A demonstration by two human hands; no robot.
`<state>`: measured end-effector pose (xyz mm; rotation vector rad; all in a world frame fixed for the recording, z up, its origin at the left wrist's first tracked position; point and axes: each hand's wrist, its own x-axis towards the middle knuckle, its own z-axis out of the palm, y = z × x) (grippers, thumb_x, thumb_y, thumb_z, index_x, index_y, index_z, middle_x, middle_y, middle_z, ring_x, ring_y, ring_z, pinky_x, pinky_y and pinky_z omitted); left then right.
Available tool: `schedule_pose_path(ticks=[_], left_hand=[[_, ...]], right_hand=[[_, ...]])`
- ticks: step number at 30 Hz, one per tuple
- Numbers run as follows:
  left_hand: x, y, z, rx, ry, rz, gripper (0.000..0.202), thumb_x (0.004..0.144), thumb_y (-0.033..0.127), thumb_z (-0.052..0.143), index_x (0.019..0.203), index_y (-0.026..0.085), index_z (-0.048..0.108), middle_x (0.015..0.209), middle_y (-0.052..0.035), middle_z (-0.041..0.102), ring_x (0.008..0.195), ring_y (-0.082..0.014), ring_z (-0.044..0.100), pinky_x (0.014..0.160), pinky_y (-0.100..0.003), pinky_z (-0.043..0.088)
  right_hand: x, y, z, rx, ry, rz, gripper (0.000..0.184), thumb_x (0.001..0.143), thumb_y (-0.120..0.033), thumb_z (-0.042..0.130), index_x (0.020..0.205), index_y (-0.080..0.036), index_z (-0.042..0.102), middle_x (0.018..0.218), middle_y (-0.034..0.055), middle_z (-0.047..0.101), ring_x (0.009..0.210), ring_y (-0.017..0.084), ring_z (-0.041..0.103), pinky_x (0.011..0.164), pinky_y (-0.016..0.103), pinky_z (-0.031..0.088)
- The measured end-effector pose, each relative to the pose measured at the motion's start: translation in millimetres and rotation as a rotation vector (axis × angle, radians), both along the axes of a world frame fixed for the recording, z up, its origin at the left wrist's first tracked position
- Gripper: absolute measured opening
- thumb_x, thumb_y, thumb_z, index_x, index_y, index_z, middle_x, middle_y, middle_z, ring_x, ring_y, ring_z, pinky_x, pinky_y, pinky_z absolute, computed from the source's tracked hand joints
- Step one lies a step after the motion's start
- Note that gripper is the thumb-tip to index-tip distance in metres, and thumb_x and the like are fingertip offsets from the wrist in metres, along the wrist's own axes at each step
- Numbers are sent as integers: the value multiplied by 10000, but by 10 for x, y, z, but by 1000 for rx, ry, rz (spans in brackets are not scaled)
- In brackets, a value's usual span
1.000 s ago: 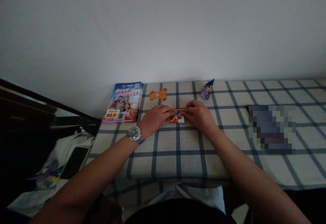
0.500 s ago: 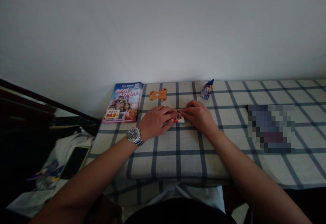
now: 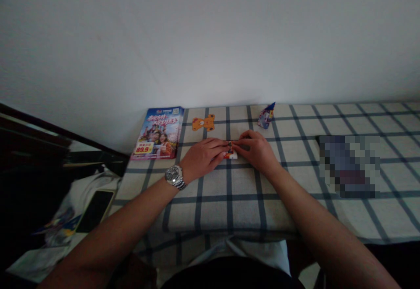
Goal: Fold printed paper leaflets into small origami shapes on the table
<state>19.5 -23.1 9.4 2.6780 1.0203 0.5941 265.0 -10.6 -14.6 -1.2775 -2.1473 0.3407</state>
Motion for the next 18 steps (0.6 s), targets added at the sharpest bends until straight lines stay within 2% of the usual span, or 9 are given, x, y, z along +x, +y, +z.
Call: schedule_pose_path(ticks=[6,18], left_hand=[[-9,17,-31,28,10,-13,257,1070,287,519,1212,224,725,1340,-46,695,1219,-217,629,1078,-427,532],[-15,17,-76,44,1,-1,253,1049,287,561,1235,218,718,1348,-48,693,1209,-216,634,1068,-412,542]], right_hand=[[54,6,10,-63,27,43,281,911,-461,760,1108,-274,830,1070,92,704,995,269,686,916,451,584],[72,-20,41,-50,-27,86,338,871,-384,812,1190,-271,804,1121,100,693,1042,289,662,970,486,561]])
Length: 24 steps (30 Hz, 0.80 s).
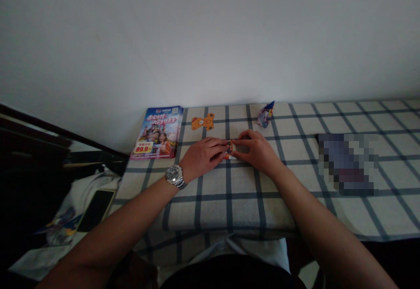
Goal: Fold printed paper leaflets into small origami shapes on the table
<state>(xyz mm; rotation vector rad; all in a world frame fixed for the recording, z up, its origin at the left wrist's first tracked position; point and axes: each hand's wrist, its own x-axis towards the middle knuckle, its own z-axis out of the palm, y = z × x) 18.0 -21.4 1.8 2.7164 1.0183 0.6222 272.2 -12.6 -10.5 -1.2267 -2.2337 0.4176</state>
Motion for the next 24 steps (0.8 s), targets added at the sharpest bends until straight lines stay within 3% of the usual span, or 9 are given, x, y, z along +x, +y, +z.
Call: schedule_pose_path(ticks=[8,13,24], left_hand=[[2,8,-18,20,-2,-1,235,1028,270,594,1214,211,725,1345,-39,696,1192,-220,645,1062,-407,547],[12,14,-52,29,-32,12,218,1016,284,614,1184,213,734,1349,-52,690,1197,-230,649,1050,-420,554],[17,-2,-67,69,-56,31,230,997,270,631,1200,212,723,1328,-81,670,1200,-254,630,1043,-452,526]], right_hand=[[-18,-1,22,2,18,-29,268,963,-388,698,1167,-249,803,1084,102,698,1027,279,679,936,441,568],[-64,-18,9,28,-6,-83,379,919,-400,751,1255,-226,761,1111,118,671,1042,304,671,949,465,566],[-109,-16,39,25,14,-70,271,915,-360,757,1144,-216,765,1077,114,679,1028,310,666,951,487,554]])
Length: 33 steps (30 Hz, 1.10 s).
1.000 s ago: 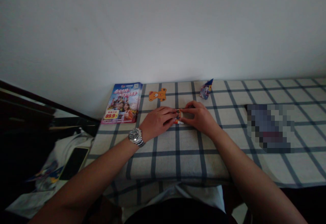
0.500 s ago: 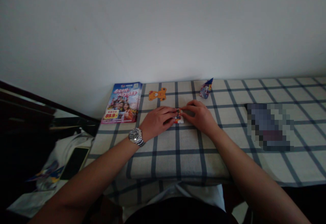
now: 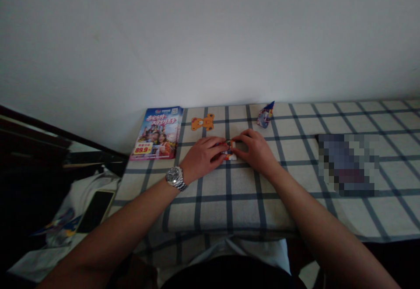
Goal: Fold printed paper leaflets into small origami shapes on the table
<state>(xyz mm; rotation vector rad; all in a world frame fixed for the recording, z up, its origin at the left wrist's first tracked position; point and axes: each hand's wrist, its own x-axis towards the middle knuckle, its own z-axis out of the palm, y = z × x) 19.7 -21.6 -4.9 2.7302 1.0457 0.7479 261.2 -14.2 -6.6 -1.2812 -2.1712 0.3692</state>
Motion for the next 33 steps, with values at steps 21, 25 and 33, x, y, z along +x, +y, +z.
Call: schedule_pose_path(ticks=[21,25,33], left_hand=[[-34,-26,102,-5,-9,4,252,1015,374,626,1193,233,734,1271,-81,703,1147,-272,657,1009,-487,520],[-40,-56,178,-112,-145,30,286,1053,348,570,1281,226,693,1152,-64,751,1061,-220,698,959,-402,553],[-74,-68,226,-470,-366,74,145,1009,265,643,1093,237,758,1080,-6,794,969,-159,743,881,-300,569]], right_hand=[[-82,-54,63,-82,136,-10,87,925,-215,693,1010,-229,685,904,33,732,858,226,681,794,356,511],[-103,-97,108,-134,247,16,94,911,-222,698,1003,-238,688,900,20,731,830,204,685,745,325,514],[-134,-146,156,-148,363,56,181,900,-239,702,1078,-231,667,876,7,696,785,176,652,706,303,511]])
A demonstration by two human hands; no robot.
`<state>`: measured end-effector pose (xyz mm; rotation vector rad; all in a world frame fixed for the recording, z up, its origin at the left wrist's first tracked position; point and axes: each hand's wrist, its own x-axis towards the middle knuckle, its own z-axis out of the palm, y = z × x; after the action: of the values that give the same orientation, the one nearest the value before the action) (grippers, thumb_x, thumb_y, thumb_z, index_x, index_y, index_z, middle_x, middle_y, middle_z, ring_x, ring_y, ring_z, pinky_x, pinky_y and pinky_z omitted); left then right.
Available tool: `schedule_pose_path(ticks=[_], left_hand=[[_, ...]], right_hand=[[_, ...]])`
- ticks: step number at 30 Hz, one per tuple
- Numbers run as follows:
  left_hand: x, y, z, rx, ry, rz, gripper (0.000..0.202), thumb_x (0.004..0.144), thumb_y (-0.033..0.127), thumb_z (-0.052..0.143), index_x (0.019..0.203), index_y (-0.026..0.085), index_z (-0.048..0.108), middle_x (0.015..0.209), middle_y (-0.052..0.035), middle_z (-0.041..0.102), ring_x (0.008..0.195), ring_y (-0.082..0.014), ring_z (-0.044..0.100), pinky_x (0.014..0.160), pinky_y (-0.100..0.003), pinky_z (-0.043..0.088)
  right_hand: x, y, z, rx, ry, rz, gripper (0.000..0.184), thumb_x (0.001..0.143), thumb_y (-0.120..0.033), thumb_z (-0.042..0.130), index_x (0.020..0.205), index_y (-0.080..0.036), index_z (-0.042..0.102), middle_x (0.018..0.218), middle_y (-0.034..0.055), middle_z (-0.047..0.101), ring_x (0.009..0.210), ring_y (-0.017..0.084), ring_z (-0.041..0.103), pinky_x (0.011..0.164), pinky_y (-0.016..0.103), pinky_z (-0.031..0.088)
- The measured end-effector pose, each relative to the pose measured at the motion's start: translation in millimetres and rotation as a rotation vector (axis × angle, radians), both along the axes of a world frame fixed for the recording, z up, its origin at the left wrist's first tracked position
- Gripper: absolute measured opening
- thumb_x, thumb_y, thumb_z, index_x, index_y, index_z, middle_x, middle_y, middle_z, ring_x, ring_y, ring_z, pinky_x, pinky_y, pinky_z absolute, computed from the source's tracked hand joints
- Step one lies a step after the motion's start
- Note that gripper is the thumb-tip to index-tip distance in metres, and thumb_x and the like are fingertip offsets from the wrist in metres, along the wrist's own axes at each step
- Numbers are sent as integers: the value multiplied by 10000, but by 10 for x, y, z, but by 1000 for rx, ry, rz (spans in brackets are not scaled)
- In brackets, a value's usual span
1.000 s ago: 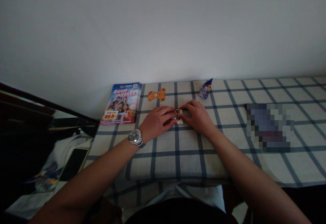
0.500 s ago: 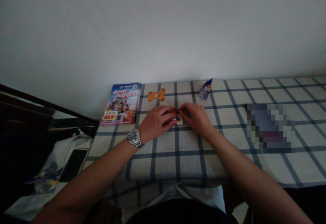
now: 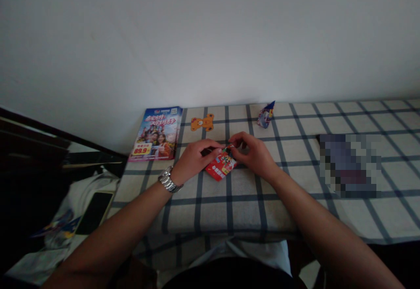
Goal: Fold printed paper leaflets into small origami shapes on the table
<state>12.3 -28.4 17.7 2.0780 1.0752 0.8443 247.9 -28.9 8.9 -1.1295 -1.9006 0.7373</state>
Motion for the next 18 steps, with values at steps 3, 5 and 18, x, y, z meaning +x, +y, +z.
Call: schedule_pose_path(ticks=[3,5,18], left_hand=[[1,9,-30,-78,-62,-22,132,984,259,675,1088,239,754,1054,3,797,931,-150,750,852,-288,585],[12,9,-54,-120,-93,-33,125,967,254,688,1072,230,751,1023,-3,798,894,-154,753,832,-292,600],[46,23,-45,-158,-222,88,64,905,234,720,932,177,708,870,-26,765,765,-140,716,704,-255,585]], right_hand=[[-12,-11,13,-19,18,4,174,904,-255,693,1075,-230,667,866,10,692,765,177,647,695,309,518],[-21,-20,18,-38,26,6,173,909,-281,693,1074,-232,670,862,14,694,766,182,648,701,318,526],[-33,-2,11,-327,247,-24,309,884,-503,769,1006,-225,715,945,59,776,841,222,727,735,343,592]])
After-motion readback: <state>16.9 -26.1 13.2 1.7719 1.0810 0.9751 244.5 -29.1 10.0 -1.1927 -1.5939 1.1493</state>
